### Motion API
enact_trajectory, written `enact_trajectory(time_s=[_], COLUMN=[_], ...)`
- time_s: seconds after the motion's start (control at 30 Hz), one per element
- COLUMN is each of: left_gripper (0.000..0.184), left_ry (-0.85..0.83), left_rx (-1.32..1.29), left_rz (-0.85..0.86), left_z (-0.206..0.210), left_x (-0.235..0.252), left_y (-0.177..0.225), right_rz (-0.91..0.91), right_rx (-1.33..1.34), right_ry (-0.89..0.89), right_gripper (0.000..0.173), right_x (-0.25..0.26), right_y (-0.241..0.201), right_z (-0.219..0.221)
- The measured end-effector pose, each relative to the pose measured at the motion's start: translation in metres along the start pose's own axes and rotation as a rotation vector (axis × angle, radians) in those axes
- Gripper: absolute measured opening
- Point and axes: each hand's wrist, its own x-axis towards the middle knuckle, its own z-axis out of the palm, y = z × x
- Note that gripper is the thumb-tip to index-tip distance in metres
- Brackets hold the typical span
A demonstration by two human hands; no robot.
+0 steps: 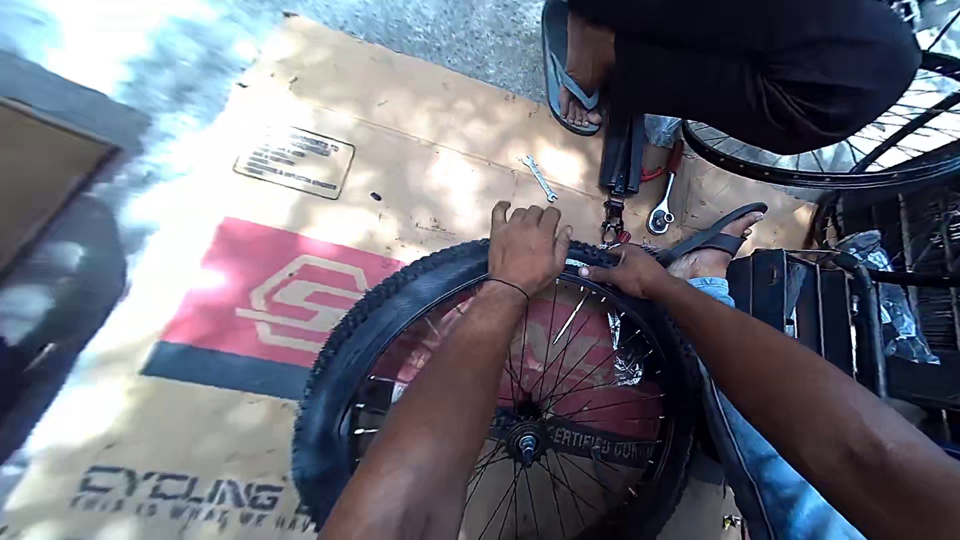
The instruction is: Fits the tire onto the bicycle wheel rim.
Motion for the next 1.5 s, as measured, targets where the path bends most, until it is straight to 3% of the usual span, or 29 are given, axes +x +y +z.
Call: enact_trajectory(time_s=[0.1, 0.17, 0.23, 0.3, 0.4, 0.47, 0.57, 0.63, 0.73, 0.87, 1.0, 1.13, 1.33, 1.5], left_gripper=[0.078, 0.082, 0.085, 0.087, 0.088, 0.085, 0.085, 0.085, 0.084, 0.084, 0.079, 0.077, 0.073, 0.068], left_ry=[0.077, 0.097, 0.117, 0.027, -0.133, -0.128, -0.176, -0.216, -0.248, -0.284, -0.269, -0.23, -0.273, -0.317], left_rx=[0.074, 0.114, 0.104, 0.079, 0.057, 0.059, 0.055, 0.053, 0.04, 0.014, 0.015, 0.015, -0.006, -0.004], left_rz=[-0.204, -0.251, -0.356, -0.436, -0.42, -0.415, -0.449, -0.455, -0.485, -0.505, -0.519, -0.523, -0.547, -0.528], left_z=[-0.004, -0.002, 0.001, -0.001, -0.01, -0.014, -0.018, -0.023, -0.025, -0.022, -0.025, -0.024, -0.028, -0.028], left_x=[-0.063, -0.083, -0.078, -0.071, -0.066, -0.064, -0.064, -0.062, -0.059, -0.055, -0.053, -0.054, -0.05, -0.044], left_y=[-0.054, -0.08, -0.089, -0.093, -0.098, -0.098, -0.096, -0.095, -0.096, -0.101, -0.099, -0.096, -0.098, -0.105], right_rz=[0.007, 0.003, 0.009, 0.009, -0.056, -0.192, -0.331, -0.27, -0.095, 0.042, -0.082, -0.273, -0.007, 0.075], right_rx=[-0.021, -0.053, -0.095, -0.155, -0.192, -0.227, -0.206, -0.247, -0.271, -0.31, -0.347, -0.277, -0.296, -0.394], right_ry=[0.056, 0.087, 0.063, 0.014, -0.028, -0.05, -0.178, -0.157, -0.085, -0.131, -0.226, -0.252, -0.249, -0.246], right_gripper=[0.067, 0.066, 0.069, 0.074, 0.078, 0.081, 0.062, 0.062, 0.076, 0.089, 0.085, 0.062, 0.068, 0.081], right_x=[-0.004, -0.005, -0.007, -0.005, 0.002, 0.018, 0.038, 0.036, 0.035, 0.04, 0.042, 0.046, 0.044, 0.047], right_y=[-0.005, -0.007, -0.011, -0.022, -0.035, -0.055, -0.079, -0.083, -0.092, -0.1, -0.108, -0.107, -0.128, -0.137], right_z=[0.003, 0.001, 0.003, -0.002, -0.002, -0.002, 0.001, 0.004, 0.007, 0.008, 0.004, 0.005, 0.005, 0.008])
